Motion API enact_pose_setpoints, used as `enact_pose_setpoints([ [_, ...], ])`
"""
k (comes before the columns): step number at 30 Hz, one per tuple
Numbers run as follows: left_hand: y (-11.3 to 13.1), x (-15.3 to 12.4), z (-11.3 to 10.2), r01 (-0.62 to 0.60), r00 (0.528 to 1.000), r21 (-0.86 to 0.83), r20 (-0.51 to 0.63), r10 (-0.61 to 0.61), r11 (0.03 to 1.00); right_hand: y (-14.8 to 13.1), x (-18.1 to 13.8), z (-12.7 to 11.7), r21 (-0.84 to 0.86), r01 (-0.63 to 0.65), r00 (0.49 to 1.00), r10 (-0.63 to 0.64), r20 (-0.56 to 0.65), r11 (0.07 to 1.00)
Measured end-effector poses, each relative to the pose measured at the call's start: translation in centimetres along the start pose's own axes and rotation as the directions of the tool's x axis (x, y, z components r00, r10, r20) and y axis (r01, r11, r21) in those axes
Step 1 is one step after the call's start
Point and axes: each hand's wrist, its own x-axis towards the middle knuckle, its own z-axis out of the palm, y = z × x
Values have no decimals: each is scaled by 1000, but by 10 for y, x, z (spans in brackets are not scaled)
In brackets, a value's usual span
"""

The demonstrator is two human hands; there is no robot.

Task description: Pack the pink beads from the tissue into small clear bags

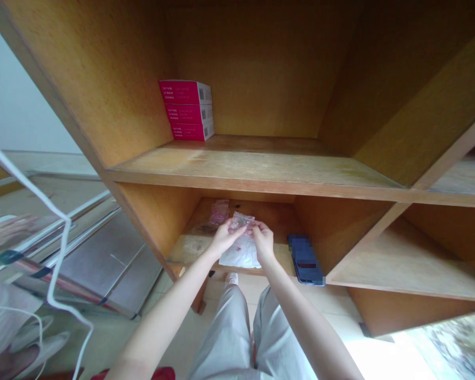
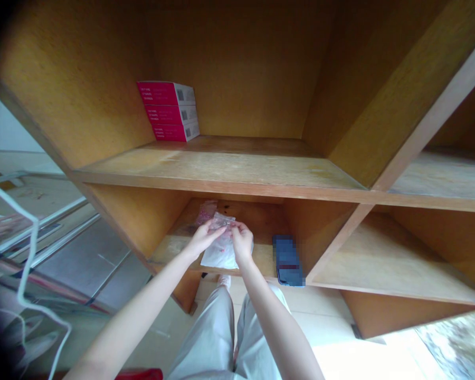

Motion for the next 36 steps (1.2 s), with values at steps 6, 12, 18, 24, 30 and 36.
enact_pose_setpoints([
  [6, 15, 0, -5, 71, 993, -108, -86, -81, 992, -19, -7, -8, -53, -1, 997, 5, 79, 999],
  [12, 13, -4, -4, 66, 996, -123, -52, -73, 990, -27, -12, -15, -89, 27, 987, -12, 163, 996],
  [18, 10, -11, 1, 6, 997, -109, -76, -14, 994, -32, -17, -18, -115, 63, 987, -45, 156, 991],
  [24, 8, -16, 4, -23, 992, -86, -125, 12, 996, -33, -19, -26, -122, 84, 981, -60, 186, 989],
  [30, 17, -20, 0, 6, 992, -81, 128, 4, 997, -35, -20, -32, -194, 105, 969, -56, 239, 975],
  [36, 20, -24, 1, -72, 978, 6, 199, 69, 997, -42, -26, -31, -193, 110, 947, -43, 318, 975],
])
